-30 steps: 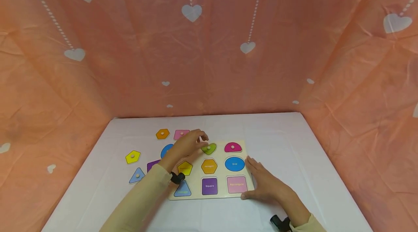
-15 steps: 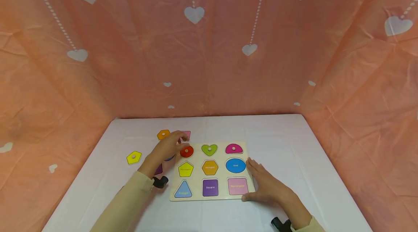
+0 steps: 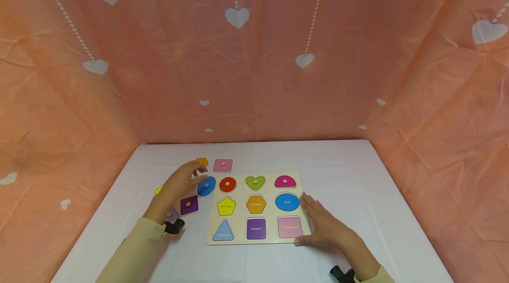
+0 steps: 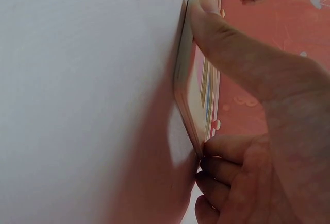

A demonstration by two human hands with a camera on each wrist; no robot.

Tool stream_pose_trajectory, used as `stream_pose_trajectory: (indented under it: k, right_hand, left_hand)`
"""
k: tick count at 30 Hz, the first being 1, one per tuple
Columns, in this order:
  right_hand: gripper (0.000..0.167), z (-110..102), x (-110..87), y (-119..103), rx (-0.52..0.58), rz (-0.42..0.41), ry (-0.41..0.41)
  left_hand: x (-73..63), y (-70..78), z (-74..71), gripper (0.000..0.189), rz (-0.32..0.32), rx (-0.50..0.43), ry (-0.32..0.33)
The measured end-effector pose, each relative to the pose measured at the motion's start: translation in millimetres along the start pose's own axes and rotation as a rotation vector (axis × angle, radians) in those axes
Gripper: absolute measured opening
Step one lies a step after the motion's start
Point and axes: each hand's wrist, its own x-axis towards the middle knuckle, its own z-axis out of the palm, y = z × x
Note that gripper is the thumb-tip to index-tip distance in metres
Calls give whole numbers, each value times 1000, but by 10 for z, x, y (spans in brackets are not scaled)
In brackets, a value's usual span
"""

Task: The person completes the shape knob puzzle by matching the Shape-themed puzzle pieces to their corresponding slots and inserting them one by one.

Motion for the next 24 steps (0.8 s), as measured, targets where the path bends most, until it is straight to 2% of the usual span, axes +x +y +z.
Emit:
stream_pose_trajectory:
  k: [10, 16, 24]
  right_hand:
    - [130, 5, 3, -8, 3, 10, -2]
    - [130, 7, 0, -9, 12, 17, -8]
    - [131, 8, 8, -1, 1, 27, -15]
  left_hand:
    - [-145, -366, -137, 26, -37, 39, 60]
    - [-239, -524, -228, 28, -55, 35, 71]
    - [-357, -701, -350, 28, -135, 42, 53]
